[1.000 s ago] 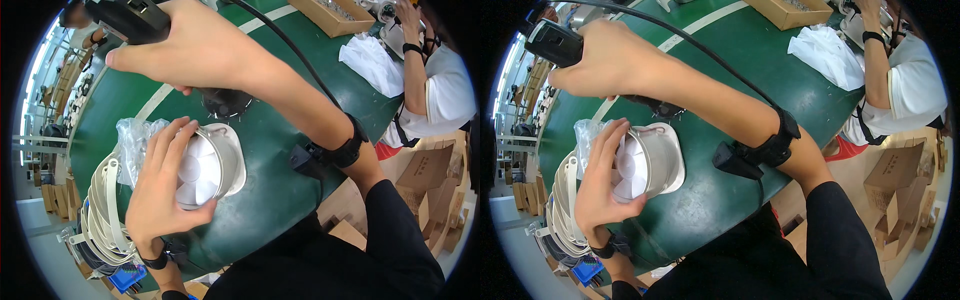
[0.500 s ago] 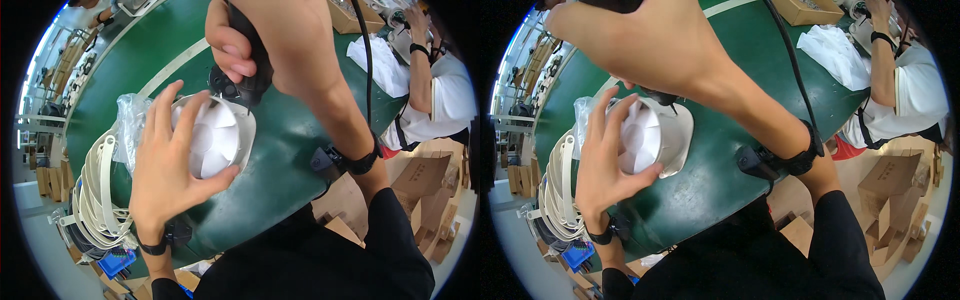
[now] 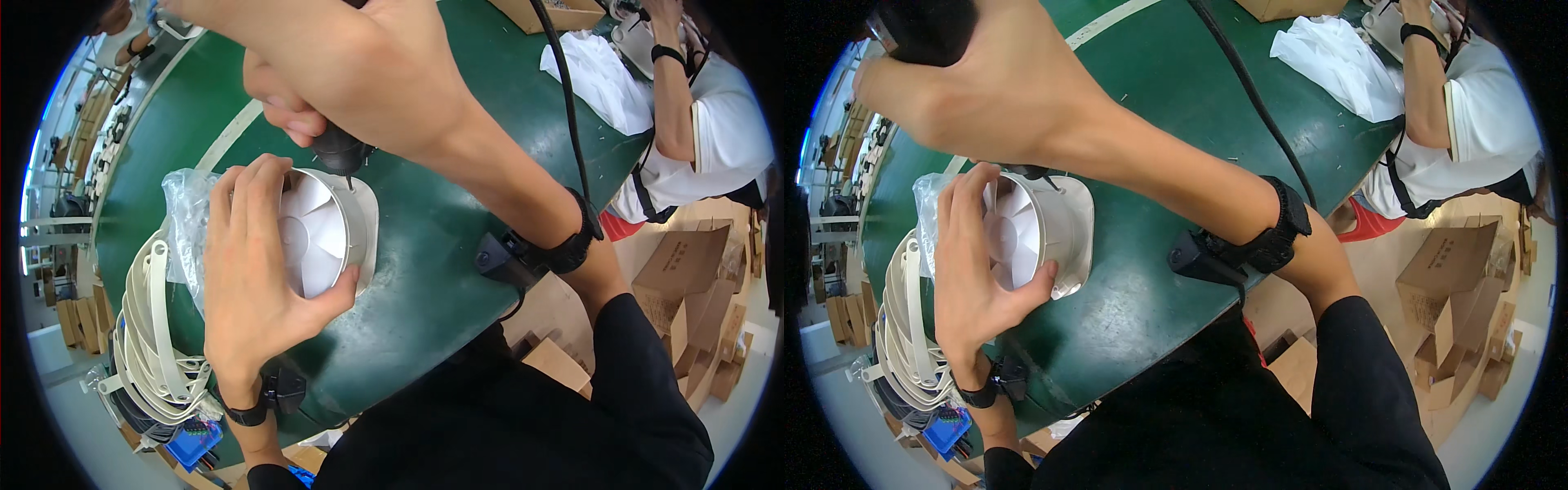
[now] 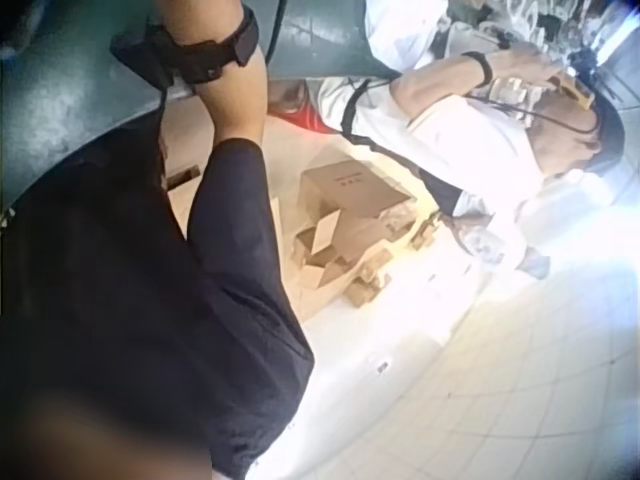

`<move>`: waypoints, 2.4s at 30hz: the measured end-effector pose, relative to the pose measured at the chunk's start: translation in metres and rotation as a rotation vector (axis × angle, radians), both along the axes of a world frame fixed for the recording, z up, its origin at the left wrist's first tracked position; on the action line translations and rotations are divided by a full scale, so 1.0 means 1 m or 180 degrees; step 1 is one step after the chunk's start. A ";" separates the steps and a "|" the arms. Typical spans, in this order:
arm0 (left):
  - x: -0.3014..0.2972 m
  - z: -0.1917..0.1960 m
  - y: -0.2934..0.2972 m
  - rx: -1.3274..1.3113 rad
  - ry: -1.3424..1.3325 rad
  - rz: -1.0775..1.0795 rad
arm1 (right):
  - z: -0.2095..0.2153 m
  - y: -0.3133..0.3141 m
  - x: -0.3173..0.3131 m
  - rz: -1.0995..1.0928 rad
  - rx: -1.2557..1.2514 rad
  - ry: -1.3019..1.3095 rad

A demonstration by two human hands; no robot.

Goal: The person assembles white circular electronic devices at a factory workstation. They use a power screwdriver to secure circuit boards and fan blades into white plastic housings. The person handles multiple units sequentially, placing finished assemblies on the table.

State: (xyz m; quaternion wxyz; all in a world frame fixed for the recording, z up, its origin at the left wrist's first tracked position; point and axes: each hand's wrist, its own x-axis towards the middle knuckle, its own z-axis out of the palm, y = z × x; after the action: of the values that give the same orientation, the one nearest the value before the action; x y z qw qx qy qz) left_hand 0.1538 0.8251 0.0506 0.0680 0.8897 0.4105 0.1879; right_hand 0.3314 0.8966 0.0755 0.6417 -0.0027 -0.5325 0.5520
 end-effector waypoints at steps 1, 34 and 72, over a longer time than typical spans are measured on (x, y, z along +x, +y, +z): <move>0.001 0.000 0.000 0.0037 -0.0008 -0.0030 | -0.001 0.003 0.001 0.0077 0.0056 -0.0026; 0.001 0.000 0.000 0.0028 0.0027 0.0032 | 0.012 -0.027 -0.007 -0.1148 0.0050 -0.0267; 0.008 -0.015 -0.001 0.0466 0.0280 0.0869 | -0.010 -0.026 0.000 -0.1088 -0.0571 -0.1140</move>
State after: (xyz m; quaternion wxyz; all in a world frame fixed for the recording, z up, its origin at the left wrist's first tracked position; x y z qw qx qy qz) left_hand 0.1620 0.8239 0.0357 -0.0413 0.8356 0.5154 0.1857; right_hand 0.3312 0.8703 0.0650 0.6183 -0.2472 -0.5783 0.4713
